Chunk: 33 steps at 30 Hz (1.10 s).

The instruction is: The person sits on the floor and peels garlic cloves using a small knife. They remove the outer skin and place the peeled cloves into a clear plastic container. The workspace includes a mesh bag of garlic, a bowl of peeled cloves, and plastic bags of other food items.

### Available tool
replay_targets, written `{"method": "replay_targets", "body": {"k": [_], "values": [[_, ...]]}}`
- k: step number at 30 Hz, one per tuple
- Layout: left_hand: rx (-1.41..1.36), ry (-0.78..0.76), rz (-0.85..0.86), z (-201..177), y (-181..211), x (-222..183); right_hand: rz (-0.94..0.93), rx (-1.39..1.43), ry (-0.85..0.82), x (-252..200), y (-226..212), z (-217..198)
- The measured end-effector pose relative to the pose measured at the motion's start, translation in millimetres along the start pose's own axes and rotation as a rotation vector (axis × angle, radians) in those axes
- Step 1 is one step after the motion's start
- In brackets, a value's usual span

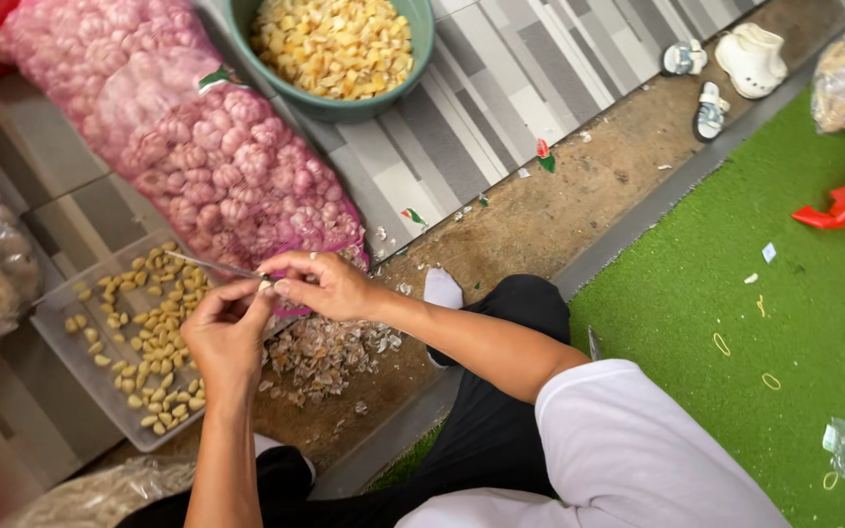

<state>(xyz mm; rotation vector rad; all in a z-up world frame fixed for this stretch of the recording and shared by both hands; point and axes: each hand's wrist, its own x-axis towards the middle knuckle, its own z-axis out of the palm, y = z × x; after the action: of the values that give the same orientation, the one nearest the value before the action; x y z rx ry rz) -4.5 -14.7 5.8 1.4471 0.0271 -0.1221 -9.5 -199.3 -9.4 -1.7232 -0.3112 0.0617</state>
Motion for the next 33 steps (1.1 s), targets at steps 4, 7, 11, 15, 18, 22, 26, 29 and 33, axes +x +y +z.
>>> {"method": "replay_targets", "body": {"k": [4, 7, 11, 15, 18, 22, 26, 29, 33], "values": [[-0.087, -0.013, -0.033, -4, 9, 5, 0.104, 0.077, -0.060, 1, 0, 0], [-0.025, -0.012, -0.017, -7, 11, 5, 0.083, 0.111, -0.082, 0, -3, 3], [-0.037, -0.023, -0.015, -10, 9, 9, 0.009, 0.112, -0.098, 3, -9, 1], [-0.186, -0.018, -0.080, -16, 1, 13, 0.028, 0.066, -0.107, 4, -11, -1], [-0.363, -0.014, -0.168, -21, -7, 18, 0.034, 0.081, -0.105, 1, -11, -1], [-0.439, -0.051, -0.161, -28, -15, 22, 0.204, 0.136, -0.162, 1, -5, 2], [-0.444, -0.070, -0.232, -32, -14, 23, -0.224, -0.075, -0.033, 1, -1, 4], [-0.418, -0.077, -0.217, -27, -7, 21, -0.022, -0.018, 0.014, 3, -2, 0], [-0.478, 0.016, -0.214, -25, 7, 22, 0.169, 0.246, -0.062, 3, -11, -13]]}}
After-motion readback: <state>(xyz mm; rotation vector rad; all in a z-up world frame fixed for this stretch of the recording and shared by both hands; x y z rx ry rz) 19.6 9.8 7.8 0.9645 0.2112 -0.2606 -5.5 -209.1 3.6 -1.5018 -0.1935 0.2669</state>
